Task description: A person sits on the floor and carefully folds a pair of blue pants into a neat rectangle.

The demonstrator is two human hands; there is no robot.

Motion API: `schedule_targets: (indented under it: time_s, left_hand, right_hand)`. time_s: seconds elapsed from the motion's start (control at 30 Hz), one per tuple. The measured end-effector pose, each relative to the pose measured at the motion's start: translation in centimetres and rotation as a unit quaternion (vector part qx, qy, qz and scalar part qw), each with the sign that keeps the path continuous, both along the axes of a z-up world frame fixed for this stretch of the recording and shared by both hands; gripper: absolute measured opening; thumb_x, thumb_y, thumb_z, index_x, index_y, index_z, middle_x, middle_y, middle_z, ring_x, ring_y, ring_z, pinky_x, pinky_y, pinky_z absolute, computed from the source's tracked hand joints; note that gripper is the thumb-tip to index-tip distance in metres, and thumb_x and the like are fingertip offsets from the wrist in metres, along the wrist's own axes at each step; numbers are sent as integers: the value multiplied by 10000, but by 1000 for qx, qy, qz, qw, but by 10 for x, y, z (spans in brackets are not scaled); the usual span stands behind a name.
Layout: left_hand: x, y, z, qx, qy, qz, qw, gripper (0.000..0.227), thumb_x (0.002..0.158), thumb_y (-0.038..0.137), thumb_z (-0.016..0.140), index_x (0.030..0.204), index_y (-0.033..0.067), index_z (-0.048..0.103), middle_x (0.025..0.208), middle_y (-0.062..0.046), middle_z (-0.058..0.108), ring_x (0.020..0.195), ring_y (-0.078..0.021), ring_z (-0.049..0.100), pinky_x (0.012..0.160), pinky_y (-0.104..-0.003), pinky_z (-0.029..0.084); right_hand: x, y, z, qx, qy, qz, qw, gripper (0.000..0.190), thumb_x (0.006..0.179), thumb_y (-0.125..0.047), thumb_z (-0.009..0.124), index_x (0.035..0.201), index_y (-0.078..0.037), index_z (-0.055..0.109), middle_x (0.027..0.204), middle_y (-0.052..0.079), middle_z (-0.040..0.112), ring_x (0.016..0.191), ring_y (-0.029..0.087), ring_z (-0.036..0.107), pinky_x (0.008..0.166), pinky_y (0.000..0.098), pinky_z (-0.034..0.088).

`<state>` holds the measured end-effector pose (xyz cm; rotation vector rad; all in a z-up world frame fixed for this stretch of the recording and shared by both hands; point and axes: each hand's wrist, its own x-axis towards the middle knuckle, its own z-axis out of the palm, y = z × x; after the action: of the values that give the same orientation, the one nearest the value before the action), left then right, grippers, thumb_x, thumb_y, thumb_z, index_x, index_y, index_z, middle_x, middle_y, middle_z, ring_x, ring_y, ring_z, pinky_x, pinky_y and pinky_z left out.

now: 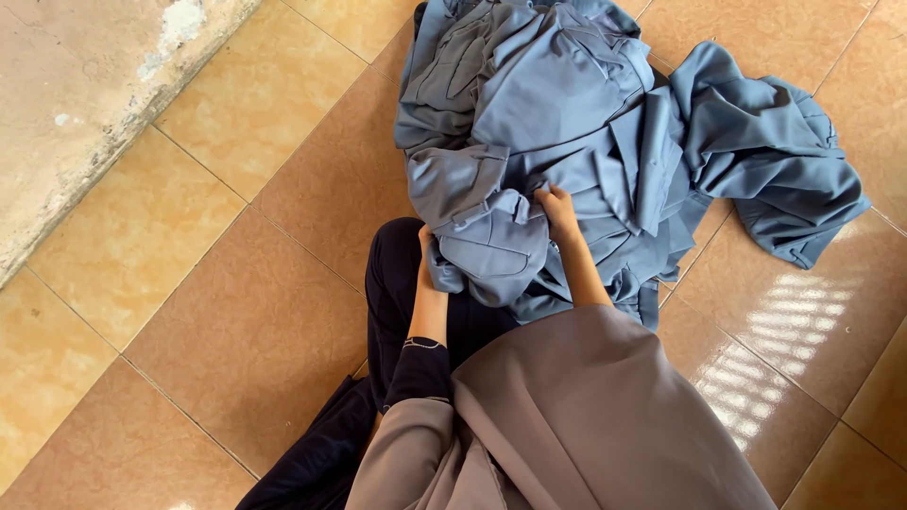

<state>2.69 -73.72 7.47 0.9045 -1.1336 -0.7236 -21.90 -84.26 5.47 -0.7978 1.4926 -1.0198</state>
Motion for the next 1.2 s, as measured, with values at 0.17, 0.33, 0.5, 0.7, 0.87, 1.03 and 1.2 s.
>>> schedule_targets:
  time_s: [0.17, 0.33, 0.5, 0.7, 0.87, 1.03, 1.2]
  left_hand:
    - [2, 3, 21, 130, 133, -25, 982, 308, 775, 76, 706, 1079, 73, 657, 1020, -40, 590, 897, -153, 519, 849, -298, 423]
    - [1, 10, 40, 290, 294, -62, 909, 562, 771, 258, 645, 1282, 40, 553, 1287, -107, 512, 1106, -236, 475, 969, -348, 378]
    - [0, 8, 64, 425, 437, -97, 787, 848, 768, 440, 585, 1484, 7, 449, 1553, -174, 434, 1315, -319, 431, 1089, -398, 332]
    - [0, 13, 11, 390, 138, -153, 897, 487, 766, 175, 901, 1204, 99, 702, 1392, -147, 601, 1278, -88, 546, 1234, -240, 238]
    - [-18, 3, 30, 415, 204, -80, 883, 775, 814, 242, 836, 1460, -17, 495, 1429, -280, 543, 1320, -334, 539, 1200, -467, 322]
    - [-35, -13, -19, 364, 129, -94, 918, 679, 835, 302, 848, 1412, 47, 596, 1306, -206, 656, 1210, -278, 621, 1065, -466, 457]
    - [-44, -15, -28, 284, 56, -67, 955, 786, 904, 223, 803, 1552, 37, 399, 1498, -265, 481, 1411, -402, 437, 1185, -546, 333]
  right_hand:
    - [12, 27, 34, -43, 122, 66, 989, 323, 756, -214, 649, 1067, -128, 652, 811, 178, 609, 795, 350, 624, 720, 469, 481]
    - [17, 42, 69, -92, 274, 141, 947, 441, 833, -294, 661, 1253, -194, 569, 904, 271, 660, 905, 476, 648, 805, 563, 496]
    - [3, 3, 98, 4, 477, 162, 864, 1063, 904, -319, 750, 1634, -328, -23, 1195, 372, 659, 1162, 547, 635, 1013, 609, 496]
    - [-36, -40, 17, 35, 486, 177, 855, 673, 1036, -107, 432, 1590, -372, 154, 1198, 333, 659, 1180, 510, 634, 1054, 565, 484]
    - [-48, -20, -30, -120, 565, 125, 807, 180, 1025, -125, 439, 1154, -202, 539, 826, 207, 733, 814, 429, 746, 715, 522, 600]
    - [-19, 8, 42, -183, 476, 136, 849, 173, 989, -106, 488, 1103, -157, 607, 819, 203, 721, 786, 408, 718, 684, 505, 580]
    - [6, 8, 80, -209, 378, 150, 889, 179, 936, -82, 493, 1068, -134, 602, 796, 198, 695, 742, 378, 682, 651, 474, 552]
